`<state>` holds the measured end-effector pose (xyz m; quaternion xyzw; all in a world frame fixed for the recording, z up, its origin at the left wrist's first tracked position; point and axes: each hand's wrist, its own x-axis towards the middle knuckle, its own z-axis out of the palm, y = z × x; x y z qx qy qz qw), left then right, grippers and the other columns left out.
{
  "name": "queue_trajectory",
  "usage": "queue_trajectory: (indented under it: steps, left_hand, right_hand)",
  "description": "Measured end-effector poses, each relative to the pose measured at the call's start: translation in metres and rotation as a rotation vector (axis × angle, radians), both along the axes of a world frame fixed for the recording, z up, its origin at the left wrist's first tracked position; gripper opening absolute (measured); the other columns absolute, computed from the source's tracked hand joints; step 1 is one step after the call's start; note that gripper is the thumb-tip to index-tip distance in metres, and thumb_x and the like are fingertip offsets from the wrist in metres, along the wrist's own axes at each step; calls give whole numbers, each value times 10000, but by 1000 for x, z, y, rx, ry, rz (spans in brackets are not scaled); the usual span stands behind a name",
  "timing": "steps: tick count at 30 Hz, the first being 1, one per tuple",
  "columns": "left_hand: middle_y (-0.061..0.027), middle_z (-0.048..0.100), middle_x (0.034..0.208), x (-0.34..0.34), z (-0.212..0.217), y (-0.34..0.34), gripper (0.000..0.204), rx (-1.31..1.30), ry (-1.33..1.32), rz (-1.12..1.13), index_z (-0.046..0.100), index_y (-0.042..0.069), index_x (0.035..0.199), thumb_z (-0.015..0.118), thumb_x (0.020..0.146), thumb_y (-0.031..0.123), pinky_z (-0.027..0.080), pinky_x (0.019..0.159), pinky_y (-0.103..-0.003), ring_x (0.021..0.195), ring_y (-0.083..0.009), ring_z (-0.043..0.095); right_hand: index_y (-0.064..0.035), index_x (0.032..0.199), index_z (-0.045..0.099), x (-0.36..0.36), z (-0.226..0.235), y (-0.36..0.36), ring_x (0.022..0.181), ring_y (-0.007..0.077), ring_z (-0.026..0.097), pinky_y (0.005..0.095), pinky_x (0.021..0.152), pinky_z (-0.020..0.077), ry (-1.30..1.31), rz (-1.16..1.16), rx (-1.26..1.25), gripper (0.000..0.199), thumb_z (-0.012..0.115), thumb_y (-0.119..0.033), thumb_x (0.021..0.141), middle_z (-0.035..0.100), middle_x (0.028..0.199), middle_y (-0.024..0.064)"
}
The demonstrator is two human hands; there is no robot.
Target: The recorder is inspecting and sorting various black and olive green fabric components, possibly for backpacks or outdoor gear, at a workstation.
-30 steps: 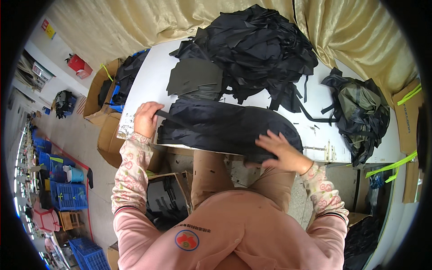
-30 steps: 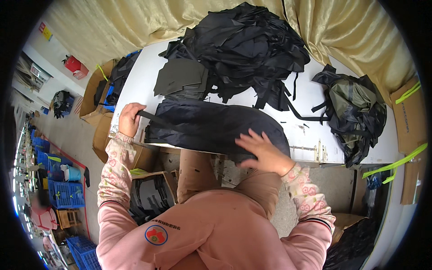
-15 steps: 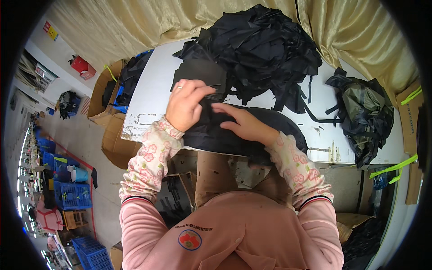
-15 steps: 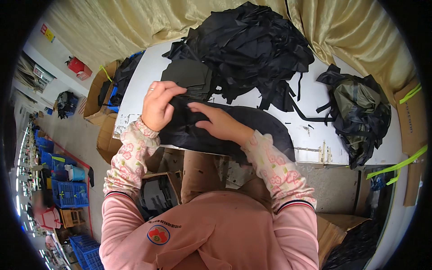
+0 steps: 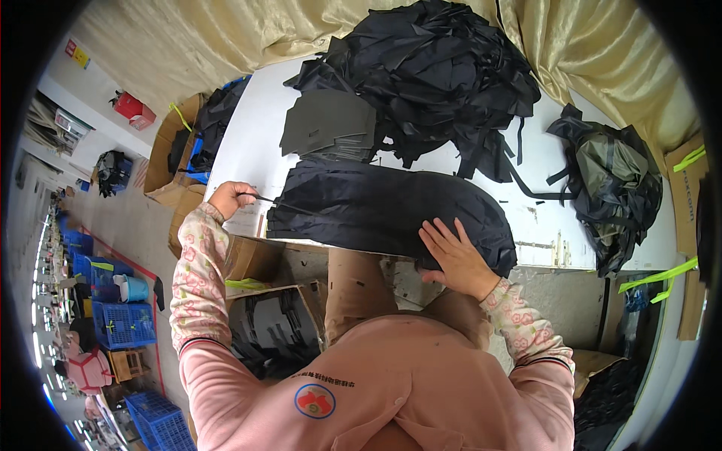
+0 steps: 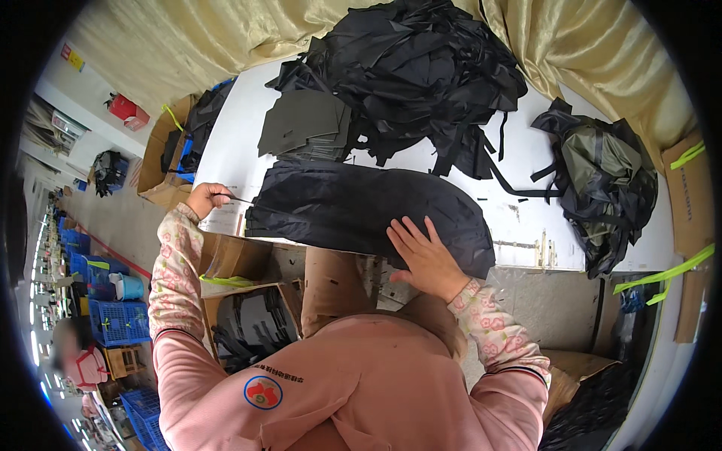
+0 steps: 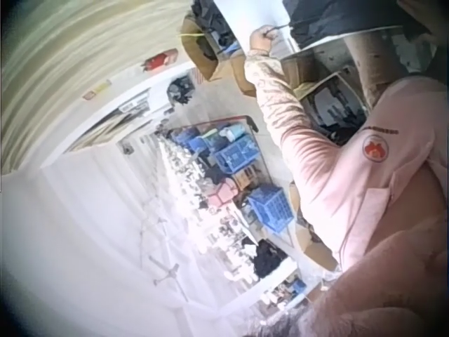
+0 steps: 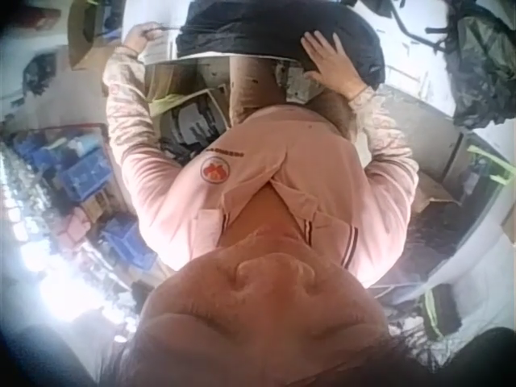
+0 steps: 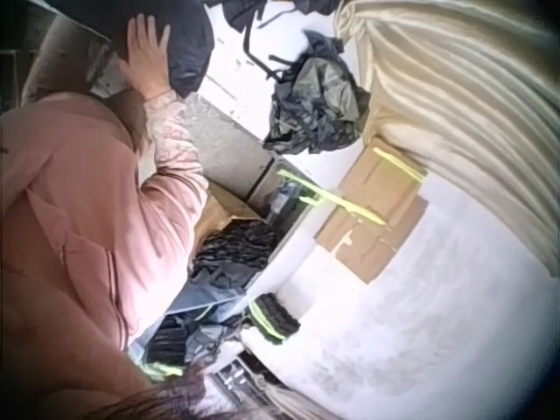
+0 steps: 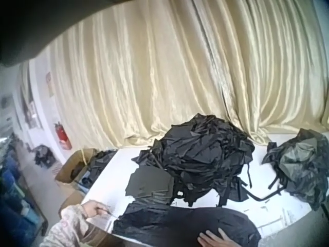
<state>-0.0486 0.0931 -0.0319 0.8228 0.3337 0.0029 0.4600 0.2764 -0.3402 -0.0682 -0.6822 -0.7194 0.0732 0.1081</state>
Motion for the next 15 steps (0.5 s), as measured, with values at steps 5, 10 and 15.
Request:
queue_trajectory:
  steps: [5, 10, 15]
  left_hand:
    - [-18, 642, 782, 2, -8, -3, 182, -23, 104, 109, 674, 27, 983, 612, 830, -48, 479, 678, -250, 699, -98, 554]
    - [-100, 689, 973, 33, 16, -49, 410, 669, -278, 131, 624, 109, 1143, 535, 810, -113, 513, 802, -309, 888, -255, 657]
    - [-93, 680, 1038, 84, 79, -118, 453, 1029, -390, -186, 625, 111, 1161, 537, 759, -77, 466, 908, -361, 1002, -243, 635]
  right_hand:
    - [-23, 1419, 299, 0, -2, -2, 1393, 275, 231, 506, 1134, 145, -22, -3, -6, 856, 640, -474, 776, 294, 1487, 110]
    - [-18, 1414, 306, -1, -1, -2, 1392, 288, 238, 509, 1130, 151, 6, -13, -23, 847, 660, -446, 776, 292, 1485, 125]
    - [5, 1390, 340, 17, 36, 31, 1362, 371, 290, 481, 1106, 226, 480, -124, 189, 713, 683, -253, 820, 416, 1397, 201]
